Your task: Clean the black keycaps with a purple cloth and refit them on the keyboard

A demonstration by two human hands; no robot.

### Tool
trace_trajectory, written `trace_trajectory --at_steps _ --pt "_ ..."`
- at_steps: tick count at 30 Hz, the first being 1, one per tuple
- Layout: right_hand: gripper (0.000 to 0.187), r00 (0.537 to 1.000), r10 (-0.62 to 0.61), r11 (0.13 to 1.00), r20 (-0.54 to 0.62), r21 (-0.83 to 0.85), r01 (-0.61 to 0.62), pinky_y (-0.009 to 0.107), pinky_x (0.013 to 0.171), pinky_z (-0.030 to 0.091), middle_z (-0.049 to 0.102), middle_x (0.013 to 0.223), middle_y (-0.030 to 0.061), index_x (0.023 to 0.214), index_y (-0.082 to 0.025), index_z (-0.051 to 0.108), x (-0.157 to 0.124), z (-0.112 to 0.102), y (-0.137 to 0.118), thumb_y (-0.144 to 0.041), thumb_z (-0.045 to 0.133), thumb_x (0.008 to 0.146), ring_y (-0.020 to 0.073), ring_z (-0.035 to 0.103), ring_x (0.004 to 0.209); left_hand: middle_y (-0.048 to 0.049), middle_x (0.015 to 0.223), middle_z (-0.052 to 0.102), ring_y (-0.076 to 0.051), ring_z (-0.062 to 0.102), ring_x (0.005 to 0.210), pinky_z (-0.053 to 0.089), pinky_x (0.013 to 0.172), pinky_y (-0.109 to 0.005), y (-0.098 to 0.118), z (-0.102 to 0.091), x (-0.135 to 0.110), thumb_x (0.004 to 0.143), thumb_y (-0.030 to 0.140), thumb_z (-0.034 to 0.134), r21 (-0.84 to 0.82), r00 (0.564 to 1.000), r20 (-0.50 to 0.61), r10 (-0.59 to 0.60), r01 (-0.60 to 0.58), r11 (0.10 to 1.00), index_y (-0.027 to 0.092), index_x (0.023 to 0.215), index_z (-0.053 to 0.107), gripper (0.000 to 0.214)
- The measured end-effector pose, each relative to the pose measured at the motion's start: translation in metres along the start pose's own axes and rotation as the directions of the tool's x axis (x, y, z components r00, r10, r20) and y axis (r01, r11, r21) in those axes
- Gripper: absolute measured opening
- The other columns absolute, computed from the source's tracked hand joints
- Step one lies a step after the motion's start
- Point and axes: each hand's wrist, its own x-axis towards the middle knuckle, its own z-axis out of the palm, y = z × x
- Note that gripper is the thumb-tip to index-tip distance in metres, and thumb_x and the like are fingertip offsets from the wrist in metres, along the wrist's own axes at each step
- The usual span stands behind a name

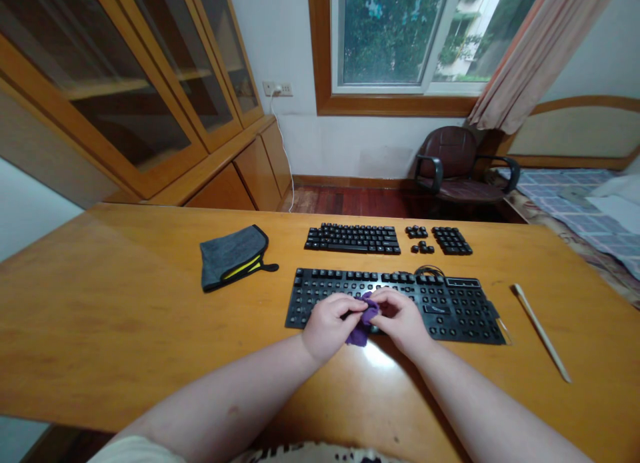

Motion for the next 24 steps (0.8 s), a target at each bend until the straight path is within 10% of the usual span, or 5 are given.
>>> trace_trajectory --at_steps 24 --pt "0.012 0.996 0.087 0.983 0.018 0.161 -0.089 0.026 0.054 0.050 0.057 0.067 0.0017 0.060 -0.019 0.063 0.0008 0.0030 -0.0019 -0.026 0.072 0.061 0.0138 0.056 0.060 -0.0045 0.082 0.069 -0.013 0.064 0.075 0.054 0.071 -0.026 0.0001 -0.0030 -0.0012 0.076 0.015 0.057 0.057 0.995 0.013 0.099 -0.099 0.993 0.021 0.082 0.070 0.015"
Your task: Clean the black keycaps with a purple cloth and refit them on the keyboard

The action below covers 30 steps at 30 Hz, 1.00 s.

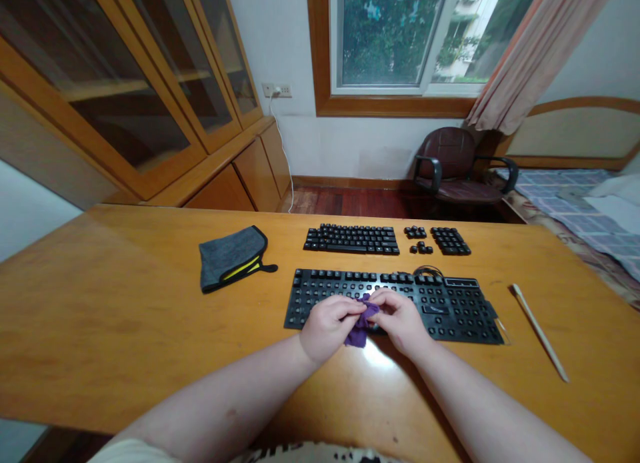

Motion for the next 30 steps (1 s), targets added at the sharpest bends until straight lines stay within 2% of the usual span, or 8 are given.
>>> trace_trajectory --at_steps 4,12,15,19,23,27,30 --pt "0.009 0.998 0.041 0.997 0.054 0.069 -0.044 0.025 0.048 0.049 0.055 0.071 0.0011 0.063 -0.019 0.065 0.0004 -0.0022 -0.0023 -0.027 0.068 0.065 0.0105 0.054 0.050 -0.0049 0.082 0.069 -0.014 0.064 0.075 0.054 0.072 -0.026 -0.0019 0.0004 -0.0008 0.075 0.017 0.058 -0.011 1.000 -0.005 0.000 0.000 1.000 0.021 0.082 0.070 0.014" --pt "0.017 0.997 0.056 0.998 0.053 -0.001 -0.056 0.025 0.051 0.048 0.056 0.064 0.0006 0.064 -0.018 0.063 0.0005 -0.0062 -0.0035 -0.030 0.059 0.075 0.0115 0.055 0.051 -0.0039 0.085 0.070 -0.014 0.064 0.078 0.053 0.075 -0.028 0.0000 0.0007 -0.0003 0.076 0.018 0.059 -0.058 1.000 0.002 -0.002 0.003 0.998 0.022 0.086 0.069 0.015" --pt "0.014 0.997 0.065 0.998 0.041 0.016 -0.066 0.025 0.053 0.047 0.055 0.061 -0.0009 0.066 -0.018 0.062 0.0001 -0.0053 -0.0036 -0.028 0.059 0.075 0.0113 0.054 0.051 -0.0042 0.087 0.069 -0.015 0.063 0.080 0.052 0.076 -0.029 0.0015 0.0002 0.0016 0.076 0.017 0.058 -0.066 1.000 0.005 -0.015 0.016 0.998 0.022 0.087 0.069 0.016" --pt "0.013 0.997 0.072 0.997 0.000 0.013 -0.072 0.025 0.054 0.047 0.056 0.063 -0.0004 0.066 -0.017 0.061 -0.0001 -0.0042 -0.0035 -0.028 0.061 0.073 0.0118 0.054 0.052 -0.0056 0.088 0.068 -0.016 0.063 0.081 0.052 0.079 -0.031 0.0004 0.0023 0.0020 0.075 0.019 0.058 -0.100 0.993 -0.032 -0.111 0.107 0.989 0.021 0.088 0.068 0.017" --pt "0.014 0.998 0.057 0.998 -0.004 0.007 -0.057 0.026 0.053 0.048 0.056 0.065 0.0008 0.066 -0.018 0.062 0.0003 -0.0037 -0.0041 -0.030 0.061 0.073 0.0123 0.055 0.053 -0.0072 0.092 0.065 -0.014 0.064 0.075 0.055 0.073 -0.028 -0.0019 0.0060 0.0007 0.075 0.019 0.058 -0.232 0.963 -0.045 -0.266 0.249 0.940 0.017 0.095 0.065 0.021" --pt "0.010 0.999 0.045 0.999 -0.013 0.029 -0.044 0.025 0.050 0.049 0.057 0.070 0.0017 0.066 -0.019 0.063 -0.0005 -0.0012 -0.0019 -0.028 0.066 0.068 0.0123 0.055 0.054 -0.0064 0.089 0.064 -0.015 0.063 0.081 0.054 0.077 -0.028 -0.0004 0.0047 0.0023 0.076 0.018 0.056 -0.179 0.965 -0.076 -0.253 0.237 0.955 0.019 0.088 0.067 0.017" --pt "0.007 0.999 0.042 0.998 -0.001 0.040 -0.042 0.026 0.048 0.049 0.057 0.073 0.0015 0.067 -0.019 0.064 -0.0018 0.0009 0.0016 -0.026 0.066 0.067 0.0112 0.054 0.050 -0.0073 0.093 0.062 -0.016 0.062 0.083 0.054 0.077 -0.030 0.0011 0.0026 0.0036 0.075 0.018 0.056 -0.204 0.969 -0.045 -0.244 0.230 0.951 0.019 0.091 0.067 0.019"
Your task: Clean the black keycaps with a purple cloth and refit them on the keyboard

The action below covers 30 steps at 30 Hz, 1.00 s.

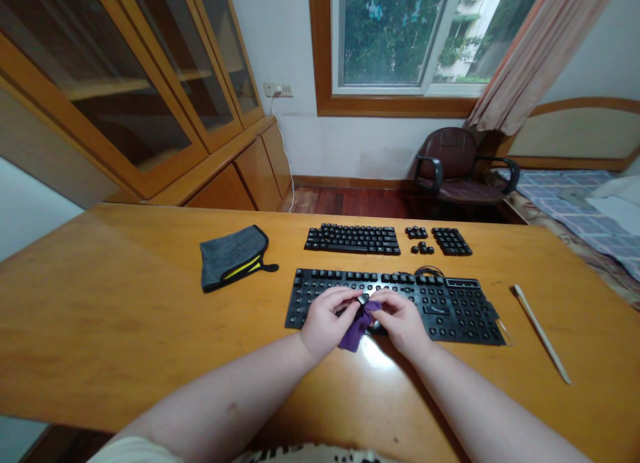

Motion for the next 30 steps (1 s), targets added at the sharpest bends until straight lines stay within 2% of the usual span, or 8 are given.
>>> trace_trajectory --at_steps 7,11,15,17,20,22,26,30 --pt "0.006 0.990 -0.142 0.961 0.011 -0.236 0.141 0.030 0.065 0.049 0.062 0.074 0.0036 0.068 -0.021 0.067 -0.001 -0.002 0.003 -0.016 0.065 0.068 0.0176 0.059 0.074 -0.0069 0.090 0.062 -0.016 0.062 0.081 0.053 0.077 -0.030 -0.004 0.004 -0.001 0.068 0.025 0.066 -0.068 0.997 0.033 -0.076 0.078 0.995 0.016 0.088 0.064 0.022" --pt "0.006 0.994 -0.108 0.971 0.023 -0.211 0.110 0.028 0.059 0.049 0.061 0.075 0.0038 0.070 -0.021 0.066 -0.001 -0.002 0.001 -0.016 0.063 0.070 0.0167 0.059 0.069 -0.0066 0.088 0.065 -0.016 0.062 0.080 0.052 0.076 -0.028 -0.004 0.001 0.001 0.071 0.023 0.062 -0.014 0.997 0.024 -0.078 0.078 0.997 0.016 0.090 0.062 0.020" --pt "0.007 0.995 -0.093 0.971 0.019 -0.219 0.095 0.028 0.060 0.050 0.062 0.073 0.0036 0.071 -0.021 0.066 -0.002 -0.002 0.000 -0.016 0.061 0.070 0.0170 0.059 0.068 -0.0054 0.098 0.064 -0.016 0.061 0.086 0.049 0.081 -0.030 0.010 -0.029 0.017 0.077 0.023 0.055 0.206 1.000 0.007 -0.001 0.000 0.978 0.020 0.107 0.059 0.031" --pt "0.006 0.994 -0.106 0.963 0.009 -0.247 0.105 0.030 0.062 0.049 0.063 0.072 0.0037 0.070 -0.021 0.066 -0.002 -0.002 0.000 -0.017 0.061 0.070 0.0177 0.060 0.070 -0.0035 0.100 0.064 -0.018 0.057 0.094 0.044 0.088 -0.032 0.018 -0.053 0.029 0.079 0.025 0.053 0.392 0.987 0.152 0.045 -0.102 0.914 0.023 0.100 0.064 0.024" --pt "0.005 0.993 -0.115 0.960 0.006 -0.254 0.113 0.030 0.063 0.049 0.063 0.073 0.0040 0.070 -0.020 0.066 -0.002 -0.002 0.001 -0.019 0.061 0.070 0.0181 0.060 0.070 -0.0046 0.103 0.062 -0.021 0.053 0.100 0.039 0.092 -0.037 0.017 -0.088 0.045 0.079 0.027 0.052 0.604 0.976 0.216 0.043 -0.168 0.779 0.022 0.093 0.066 0.021" --pt "0.006 0.994 -0.109 0.964 0.010 -0.244 0.108 0.030 0.061 0.049 0.062 0.073 0.0038 0.070 -0.021 0.066 -0.002 -0.002 0.002 -0.018 0.061 0.070 0.0179 0.060 0.069 -0.0040 0.099 0.064 -0.021 0.054 0.097 0.039 0.091 -0.036 0.010 -0.104 0.052 0.080 0.028 0.050 0.647 0.962 0.274 -0.014 -0.173 0.743 0.022 0.095 0.066 0.023" --pt "0.005 0.995 -0.099 0.969 0.011 -0.225 0.099 0.029 0.059 0.050 0.061 0.072 0.0035 0.071 -0.021 0.066 -0.002 -0.002 0.003 -0.019 0.061 0.070 0.0172 0.059 0.067 -0.0039 0.101 0.066 -0.021 0.055 0.098 0.039 0.090 -0.034 -0.007 -0.114 0.058 0.080 0.031 0.048 0.675 0.952 0.280 -0.123 -0.104 0.730 0.020 0.098 0.065 0.027" --pt "0.005 0.995 -0.097 0.967 0.011 -0.237 0.096 0.029 0.059 0.050 0.061 0.074 0.0043 0.071 -0.021 0.066 -0.002 -0.003 0.003 -0.021 0.061 0.070 0.0176 0.059 0.069 -0.0043 0.098 0.068 -0.021 0.058 0.094 0.040 0.088 -0.032 -0.010 -0.114 0.060 0.083 0.033 0.042 0.685 0.944 0.275 -0.182 -0.060 0.726 0.019 0.094 0.068 0.031"
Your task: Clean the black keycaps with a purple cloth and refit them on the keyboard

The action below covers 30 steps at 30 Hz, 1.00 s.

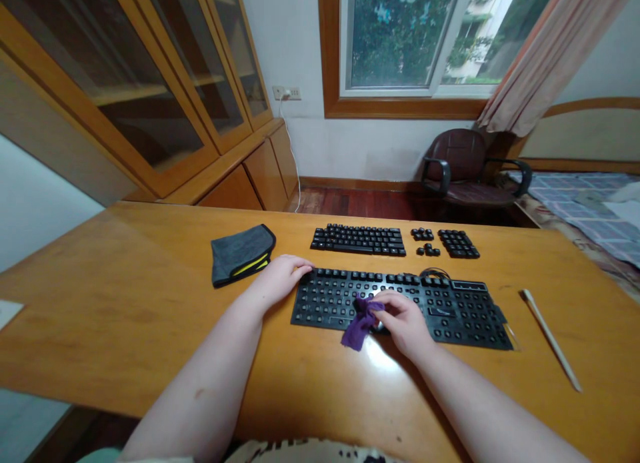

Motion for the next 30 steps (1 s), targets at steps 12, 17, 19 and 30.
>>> trace_trajectory --at_steps 12,17,19,30 --pt "0.005 1.000 -0.008 0.999 -0.007 -0.045 0.007 0.030 0.064 0.049 0.063 0.074 0.0041 0.072 -0.020 0.066 0.000 0.000 0.000 -0.019 0.062 0.070 0.0180 0.060 0.072 -0.0034 0.091 0.069 -0.019 0.058 0.089 0.041 0.084 -0.031 -0.010 0.005 0.004 0.083 0.033 0.046 0.081 0.987 -0.016 0.163 -0.161 0.984 0.021 0.093 0.069 0.027" --pt "0.005 0.999 -0.034 0.997 -0.004 -0.063 0.034 0.031 0.066 0.048 0.064 0.072 0.0047 0.071 -0.019 0.066 0.001 -0.001 -0.001 -0.020 0.061 0.071 0.0183 0.059 0.070 -0.0030 0.092 0.069 -0.018 0.058 0.091 0.040 0.088 -0.031 -0.016 0.008 0.008 0.081 0.033 0.051 0.087 0.957 -0.011 0.290 -0.288 0.954 0.021 0.092 0.068 0.024" --pt "0.006 0.999 -0.037 0.997 0.000 -0.072 0.037 0.031 0.066 0.048 0.064 0.073 0.0049 0.071 -0.019 0.066 0.001 -0.001 -0.001 -0.022 0.061 0.072 0.0185 0.059 0.071 -0.0031 0.092 0.069 -0.017 0.058 0.091 0.039 0.089 -0.031 -0.017 0.009 0.009 0.081 0.033 0.053 0.082 0.950 0.002 0.312 -0.311 0.947 0.021 0.091 0.069 0.022" --pt "0.006 0.999 -0.038 0.997 0.003 -0.068 0.038 0.031 0.065 0.048 0.064 0.073 0.0051 0.071 -0.019 0.066 0.001 -0.001 -0.002 -0.021 0.060 0.072 0.0183 0.059 0.071 -0.0033 0.098 0.068 -0.019 0.055 0.096 0.037 0.091 -0.034 -0.023 0.016 0.009 0.080 0.031 0.053 0.086 0.973 0.024 0.231 -0.232 0.969 0.022 0.088 0.070 0.021"
